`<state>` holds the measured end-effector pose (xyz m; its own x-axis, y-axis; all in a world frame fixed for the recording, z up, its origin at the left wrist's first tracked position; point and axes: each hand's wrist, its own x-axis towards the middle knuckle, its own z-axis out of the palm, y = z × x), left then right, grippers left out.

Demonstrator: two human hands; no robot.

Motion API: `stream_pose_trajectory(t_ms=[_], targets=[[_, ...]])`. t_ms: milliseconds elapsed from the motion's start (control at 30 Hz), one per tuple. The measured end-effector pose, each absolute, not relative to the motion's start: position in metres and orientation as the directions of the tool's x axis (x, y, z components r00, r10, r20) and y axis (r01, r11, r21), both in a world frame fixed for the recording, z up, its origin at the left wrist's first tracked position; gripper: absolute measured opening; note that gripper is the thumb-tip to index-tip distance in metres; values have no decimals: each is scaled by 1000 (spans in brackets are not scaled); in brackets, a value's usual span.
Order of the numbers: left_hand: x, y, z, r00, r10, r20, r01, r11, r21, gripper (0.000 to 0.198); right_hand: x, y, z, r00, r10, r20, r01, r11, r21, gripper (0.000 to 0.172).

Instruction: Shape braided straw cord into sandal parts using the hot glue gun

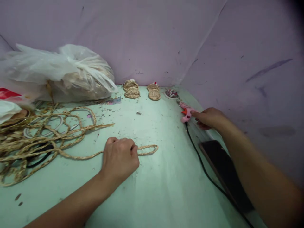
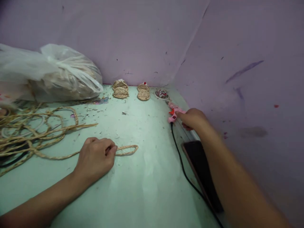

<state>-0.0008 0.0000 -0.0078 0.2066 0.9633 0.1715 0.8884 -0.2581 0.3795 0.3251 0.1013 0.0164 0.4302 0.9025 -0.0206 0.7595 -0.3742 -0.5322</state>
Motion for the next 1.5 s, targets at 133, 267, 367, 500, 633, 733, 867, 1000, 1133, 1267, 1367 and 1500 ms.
stream_pose_trajectory(t_ms=[133, 267, 367, 500, 633, 733, 867, 1000, 1133, 1267, 1367, 1500], targets=[[-1, -1, -9, 212, 959, 187, 880, -271, 389, 20, 317, 116, 6, 444, 879, -173, 746, -470, -471, 44], [-1, -1, -9, 205, 963, 177, 883, -259, 392, 20, 305, 113, 18, 452, 878, -158, 772, -474, -423, 44], [-1, -1, -9, 205, 965, 164, 883, -255, 395, 20, 282, 91, 42, 458, 889, 0, 842, -434, -321, 40], [-2, -1, -8, 212, 965, 155, 882, -257, 394, 20, 225, 43, 56, 256, 966, -47, 877, -253, -408, 42], [-2, -1, -8, 216, 965, 150, 876, -260, 406, 20, 178, 7, 35, 41, 987, -153, 910, -100, -402, 38], [-3, -2, -8, 223, 963, 151, 863, -268, 429, 21, 169, -1, 15, -1, 994, -111, 886, -51, -461, 22], [-4, -2, -7, 225, 964, 140, 841, -265, 472, 30, 176, -4, 3, -81, 981, -173, 782, -45, -622, 12], [-6, -2, -6, 98, 985, 142, 793, -164, 586, 27, 177, -7, 4, -85, 984, -155, 692, -53, -720, 9], [-7, -2, -5, 177, 972, 154, 754, -235, 614, 19, 171, -5, 9, 40, 927, -373, 235, -372, -898, 7], [-7, -2, -5, 305, 932, 196, 716, -361, 598, 14, 171, -2, 11, -81, 840, -536, -283, -535, -796, 10], [-7, -1, -7, 341, 920, 194, 717, -388, 579, 17, 176, 0, 8, -197, 820, -537, -481, -558, -676, 12], [-8, 0, -7, 358, 918, 172, 739, -391, 548, 21, 179, 2, 5, -194, 829, -524, -603, -522, -603, 23]])
